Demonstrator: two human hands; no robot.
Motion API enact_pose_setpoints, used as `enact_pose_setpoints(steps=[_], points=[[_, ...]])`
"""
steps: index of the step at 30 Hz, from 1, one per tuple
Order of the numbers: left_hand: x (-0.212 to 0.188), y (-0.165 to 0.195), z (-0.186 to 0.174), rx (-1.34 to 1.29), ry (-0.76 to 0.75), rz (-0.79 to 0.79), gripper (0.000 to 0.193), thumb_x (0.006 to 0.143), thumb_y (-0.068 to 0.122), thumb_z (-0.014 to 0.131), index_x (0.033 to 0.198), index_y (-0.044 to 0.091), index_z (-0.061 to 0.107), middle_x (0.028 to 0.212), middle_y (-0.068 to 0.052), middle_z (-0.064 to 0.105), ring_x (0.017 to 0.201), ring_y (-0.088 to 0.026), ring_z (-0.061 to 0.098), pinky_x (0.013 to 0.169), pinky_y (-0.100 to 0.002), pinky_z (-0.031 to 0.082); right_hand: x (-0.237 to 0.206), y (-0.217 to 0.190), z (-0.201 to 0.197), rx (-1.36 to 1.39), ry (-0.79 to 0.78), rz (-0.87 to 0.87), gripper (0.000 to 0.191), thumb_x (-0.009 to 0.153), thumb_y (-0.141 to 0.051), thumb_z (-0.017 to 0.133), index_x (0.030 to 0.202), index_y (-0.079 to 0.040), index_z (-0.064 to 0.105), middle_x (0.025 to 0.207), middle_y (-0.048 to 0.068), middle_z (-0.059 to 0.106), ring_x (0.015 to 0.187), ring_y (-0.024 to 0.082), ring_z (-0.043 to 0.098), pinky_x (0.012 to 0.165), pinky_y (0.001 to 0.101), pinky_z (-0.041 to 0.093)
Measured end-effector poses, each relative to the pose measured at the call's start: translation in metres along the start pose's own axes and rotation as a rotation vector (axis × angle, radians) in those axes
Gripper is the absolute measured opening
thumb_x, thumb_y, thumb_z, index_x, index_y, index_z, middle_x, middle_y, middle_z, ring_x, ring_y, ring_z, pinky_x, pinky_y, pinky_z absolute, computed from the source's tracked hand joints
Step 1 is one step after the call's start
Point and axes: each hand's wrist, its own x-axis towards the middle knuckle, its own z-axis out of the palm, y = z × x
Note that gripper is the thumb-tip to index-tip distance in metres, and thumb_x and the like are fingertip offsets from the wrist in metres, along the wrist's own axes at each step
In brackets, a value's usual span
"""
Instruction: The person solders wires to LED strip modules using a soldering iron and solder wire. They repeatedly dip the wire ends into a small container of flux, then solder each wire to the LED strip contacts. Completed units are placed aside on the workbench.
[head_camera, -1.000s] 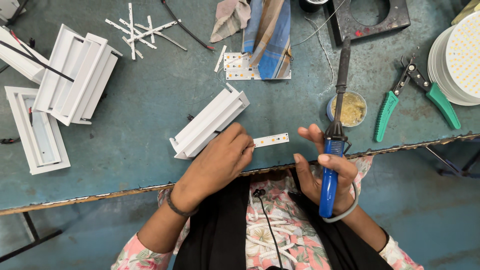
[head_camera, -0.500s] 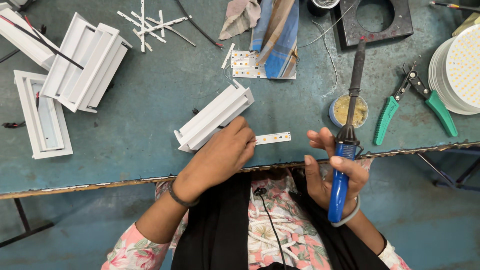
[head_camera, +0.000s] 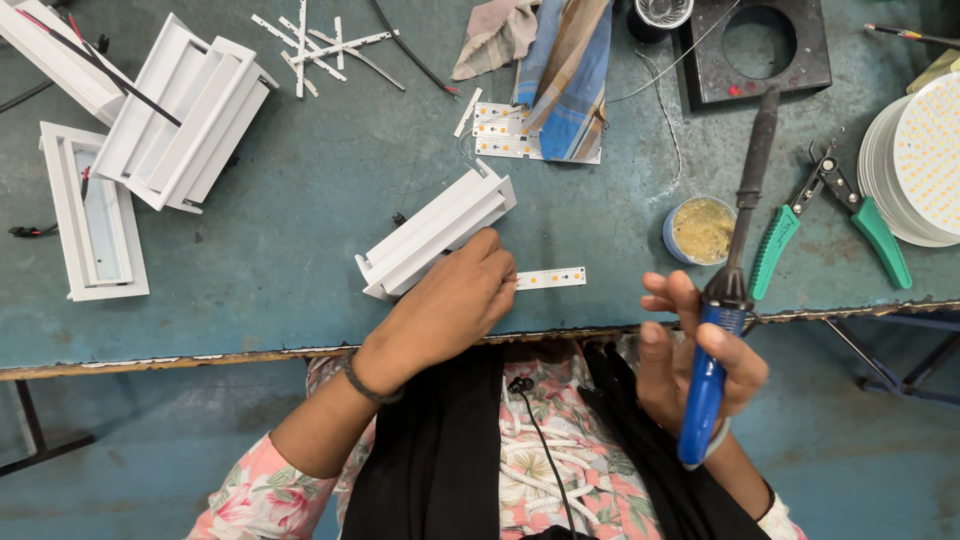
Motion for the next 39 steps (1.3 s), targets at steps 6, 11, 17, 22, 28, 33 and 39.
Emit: enact_pose_setpoints(steps=[6,11,17,22,28,33,39], points=[[0.003,0.001,0.001,0.016,0.002,-0.017,0.016,0.094,0.013,0.061,0.088,-0.001,0.058,0.094,-0.019,0.055,0.081,-0.041,0.061,0.073,-0.051,0.048,-0.011,0.002,-0.022,0.079,0.114,0.013,0.037,0.111,-0.009,0.058,0.147,-0.015,0.048,0.126,0.027,0.068,0.11,0.036,0.072,0.087,0.0435,0.063],[0.005,-0.001,0.0,0.028,-0.022,-0.008,0.015,0.09,0.012,0.061,0.087,-0.002,0.059,0.094,-0.02,0.055,0.082,-0.042,0.06,0.074,-0.051,0.048,-0.001,-0.004,-0.04,0.167,0.2,-0.061,0.044,0.109,-0.033,0.069,0.142,-0.008,0.053,0.112,0.025,0.07,0.085,0.034,0.07,0.07,0.0405,0.064],[0.006,-0.006,0.004,0.039,0.014,0.032,0.013,0.088,0.01,0.06,0.085,-0.003,0.061,0.093,-0.021,0.058,0.087,-0.042,0.061,0.078,-0.051,0.049,0.027,-0.035,-0.046,0.045,0.169,0.046,0.034,0.104,-0.034,0.073,0.106,0.0,0.068,0.082,0.015,0.07,0.07,0.022,0.073,0.073,0.0348,0.063],[0.008,-0.011,0.01,0.056,0.032,0.035,0.012,0.086,0.008,0.061,0.082,-0.003,0.062,0.091,-0.023,0.058,0.085,-0.042,0.062,0.078,-0.051,0.05,0.057,-0.047,-0.035,-0.182,-0.175,0.076,0.022,0.087,-0.021,0.069,0.091,0.001,0.068,0.078,0.013,0.068,0.064,0.02,0.068,0.064,0.0271,0.056],[0.008,-0.012,0.013,0.059,0.029,0.02,0.012,0.085,0.007,0.061,0.08,-0.003,0.062,0.091,-0.023,0.058,0.084,-0.043,0.063,0.077,-0.051,0.05,0.08,-0.054,-0.018,-0.29,-0.321,0.055,0.015,0.08,-0.016,0.07,0.085,-0.002,0.07,0.073,0.009,0.067,0.055,0.019,0.061,0.053,0.0263,0.046],[0.009,-0.013,0.012,0.056,0.015,0.018,0.011,0.083,0.007,0.062,0.079,-0.003,0.062,0.091,-0.023,0.058,0.084,-0.044,0.063,0.077,-0.052,0.051,0.086,-0.054,-0.012,-0.264,-0.352,0.057,0.013,0.081,-0.014,0.07,0.085,-0.002,0.069,0.071,0.008,0.067,0.054,0.017,0.059,0.05,0.0253,0.044],[0.009,-0.012,0.012,0.06,0.003,0.016,0.011,0.082,0.007,0.062,0.078,-0.003,0.062,0.09,-0.024,0.059,0.083,-0.044,0.063,0.077,-0.052,0.051,0.091,-0.055,-0.008,-0.251,-0.38,0.042,0.011,0.081,-0.011,0.07,0.084,-0.001,0.069,0.072,0.008,0.068,0.055,0.017,0.061,0.05,0.0253,0.045]])
